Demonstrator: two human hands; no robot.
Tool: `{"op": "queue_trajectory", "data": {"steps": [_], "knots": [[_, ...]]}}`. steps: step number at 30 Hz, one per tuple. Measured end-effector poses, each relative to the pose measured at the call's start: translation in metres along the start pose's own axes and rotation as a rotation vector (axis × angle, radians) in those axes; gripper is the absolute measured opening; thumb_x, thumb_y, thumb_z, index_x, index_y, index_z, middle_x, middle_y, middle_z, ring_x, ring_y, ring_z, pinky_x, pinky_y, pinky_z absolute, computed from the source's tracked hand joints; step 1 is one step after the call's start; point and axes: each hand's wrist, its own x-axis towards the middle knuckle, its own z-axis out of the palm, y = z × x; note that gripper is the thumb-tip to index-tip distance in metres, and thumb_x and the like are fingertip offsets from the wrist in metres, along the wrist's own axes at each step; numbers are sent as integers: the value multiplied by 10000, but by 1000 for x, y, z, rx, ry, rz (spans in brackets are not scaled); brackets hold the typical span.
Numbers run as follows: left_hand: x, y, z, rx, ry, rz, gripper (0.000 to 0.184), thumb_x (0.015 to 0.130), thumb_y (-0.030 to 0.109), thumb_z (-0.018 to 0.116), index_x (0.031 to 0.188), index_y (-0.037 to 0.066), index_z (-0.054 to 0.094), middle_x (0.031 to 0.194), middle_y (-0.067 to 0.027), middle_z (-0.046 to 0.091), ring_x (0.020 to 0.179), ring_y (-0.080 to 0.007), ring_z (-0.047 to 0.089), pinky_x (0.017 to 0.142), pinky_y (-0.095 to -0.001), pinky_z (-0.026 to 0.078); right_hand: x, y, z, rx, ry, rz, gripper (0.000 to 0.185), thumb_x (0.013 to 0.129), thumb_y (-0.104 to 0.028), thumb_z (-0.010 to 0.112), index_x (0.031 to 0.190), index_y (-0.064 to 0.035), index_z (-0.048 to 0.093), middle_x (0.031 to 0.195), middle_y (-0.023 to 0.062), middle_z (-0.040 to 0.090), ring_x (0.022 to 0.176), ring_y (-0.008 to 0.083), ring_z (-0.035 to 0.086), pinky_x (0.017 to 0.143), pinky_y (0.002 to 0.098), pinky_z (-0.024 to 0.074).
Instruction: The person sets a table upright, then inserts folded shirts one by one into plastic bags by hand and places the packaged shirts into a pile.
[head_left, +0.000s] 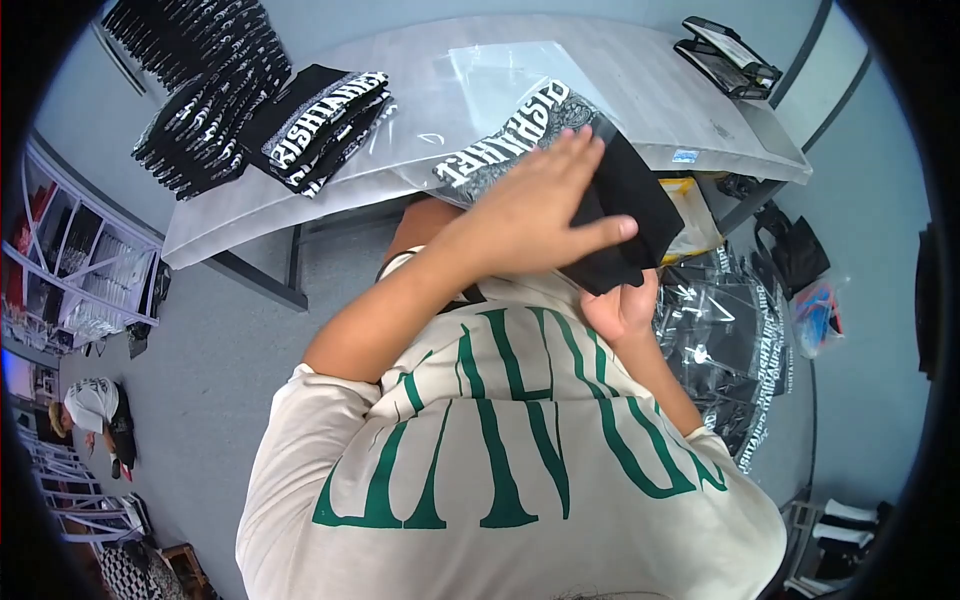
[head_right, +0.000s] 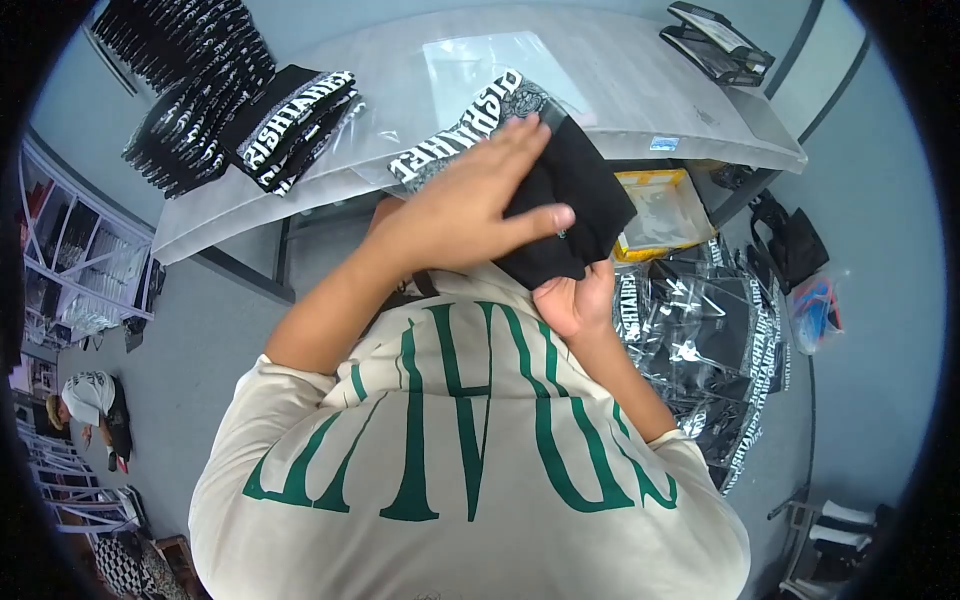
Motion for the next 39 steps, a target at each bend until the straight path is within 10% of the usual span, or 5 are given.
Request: {"op": "queue_trajectory", "data": {"steps": [4, 10, 25, 31, 39], "knots": [[6, -18, -5, 87, 110, -15, 906, 899, 576, 569, 1460, -87, 308, 1515, -309, 302, 1449, -402, 249, 1184, -439, 214, 12, -6, -46, 145, -494, 197, 463, 1003, -360, 392, 1362, -99, 522, 1276, 82, 636, 1069, 216, 662, 693, 320, 562], [-5, 13, -5, 101, -37, 79, 899, 894, 616, 544, 1490, -15, 308, 1550, -275, 257, 1465, -385, 217, 1191, -513, 141, 3, 0, -32, 84, -268, 147, 555, 1014, -385, 377, 1454, -48, 405, 1500, 149, 408, 1374, 321, 414, 1176, 492, 289], [-6, 2, -17, 158, 129, 71, 896, 870, 639, 556, 1492, 36, 327, 1537, -278, 282, 1456, -401, 236, 1174, -546, 158, -25, -13, -19, 86, -587, 106, 516, 1038, -294, 404, 1471, -17, 358, 1506, 144, 399, 1364, 298, 429, 1163, 470, 324], [7, -37, -64, 233, 392, 158, 501, 907, 317, 615, 1355, 111, 528, 1427, -121, 496, 1345, -336, 437, 1155, -574, 201, -11, -40, -83, -274, -631, -248, 517, 989, -207, 491, 1453, -5, 384, 1480, 142, 437, 1344, 289, 449, 1159, 444, 321], [54, -8, -131, -71, -609, 123, 454, 811, 265, 754, 1160, -7, 653, 979, -94, 693, 875, -172, 631, 848, -307, 490, -54, -102, -184, -492, -500, -303, 490, 983, -187, 500, 1440, -24, 427, 1422, 148, 501, 1330, 289, 467, 1143, 451, 344]]}}
